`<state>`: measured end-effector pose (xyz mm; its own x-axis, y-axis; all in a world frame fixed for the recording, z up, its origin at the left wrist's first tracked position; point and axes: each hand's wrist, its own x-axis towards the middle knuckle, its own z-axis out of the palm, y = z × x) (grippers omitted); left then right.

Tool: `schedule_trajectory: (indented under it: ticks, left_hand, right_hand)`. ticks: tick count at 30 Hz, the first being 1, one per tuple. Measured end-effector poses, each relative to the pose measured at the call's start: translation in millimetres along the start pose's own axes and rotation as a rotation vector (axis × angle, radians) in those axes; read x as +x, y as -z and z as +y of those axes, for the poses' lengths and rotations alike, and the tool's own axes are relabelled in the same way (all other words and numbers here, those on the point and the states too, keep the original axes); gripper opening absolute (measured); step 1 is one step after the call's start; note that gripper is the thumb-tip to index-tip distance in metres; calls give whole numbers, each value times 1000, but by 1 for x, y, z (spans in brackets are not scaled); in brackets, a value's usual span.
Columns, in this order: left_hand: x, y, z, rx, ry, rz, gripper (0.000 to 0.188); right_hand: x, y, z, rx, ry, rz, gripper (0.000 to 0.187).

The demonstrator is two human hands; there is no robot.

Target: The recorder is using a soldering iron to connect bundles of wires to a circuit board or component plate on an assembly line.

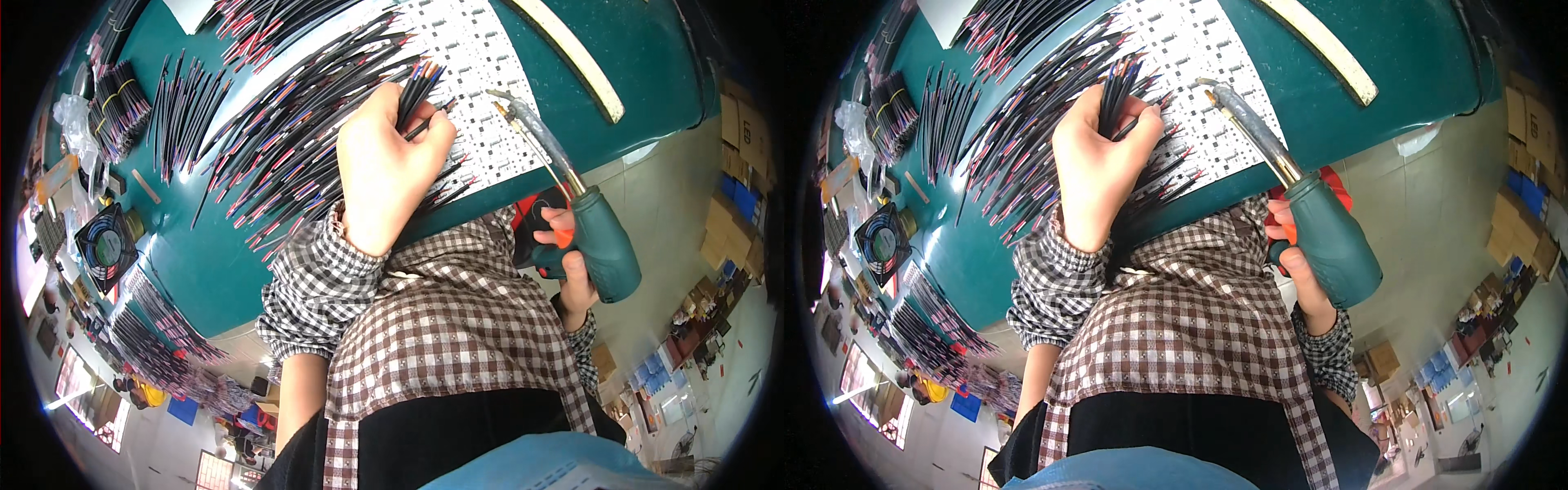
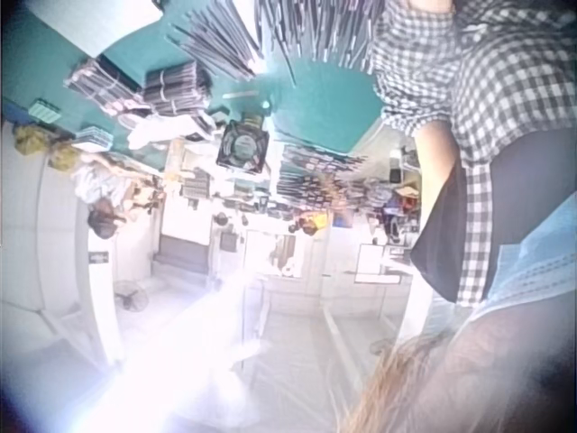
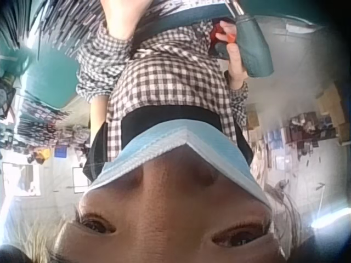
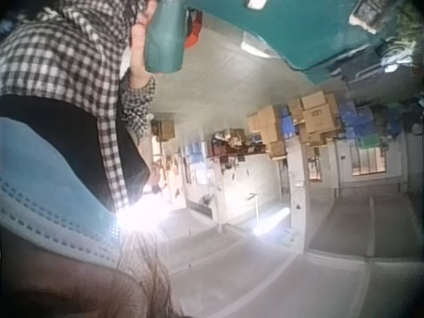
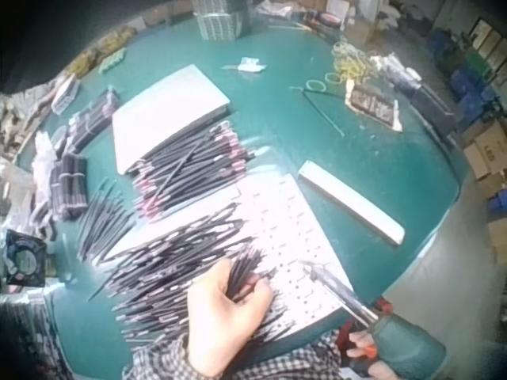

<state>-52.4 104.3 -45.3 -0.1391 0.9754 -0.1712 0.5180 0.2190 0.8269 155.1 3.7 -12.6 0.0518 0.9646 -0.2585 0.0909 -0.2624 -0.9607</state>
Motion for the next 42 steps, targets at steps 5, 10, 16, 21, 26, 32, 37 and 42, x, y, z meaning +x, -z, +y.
schedule_trajectory:
  ticks: [5,10,16,21,26,32,37,42]
  left_hand:
    - [1,-3,-2,60,-51,-2,16]
    - [1,-3,-4,53,-56,-13,15]
    - [-1,-5,-4,75,-60,1,15]
    - [-2,-6,-4,56,-48,1,14]
    - [-2,-6,-4,63,-45,3,14]
    - [-1,-6,-3,79,-52,-2,14]
    - [-1,-6,-2,98,-70,15,14]
    - [-1,-6,-2,113,-67,10,14]
  right_hand:
    - [-6,3,5,-48,36,-66,51]
    - [-12,0,10,40,-43,-19,55]
    - [-14,0,13,89,-124,-8,73]
    - [-18,-3,18,55,-79,14,74]
    - [-17,-2,21,53,-49,3,72]
    - [-15,-3,21,62,-62,5,69]
    - [-13,-5,17,49,-92,21,67]
    - [-16,2,23,-42,-70,-30,65]
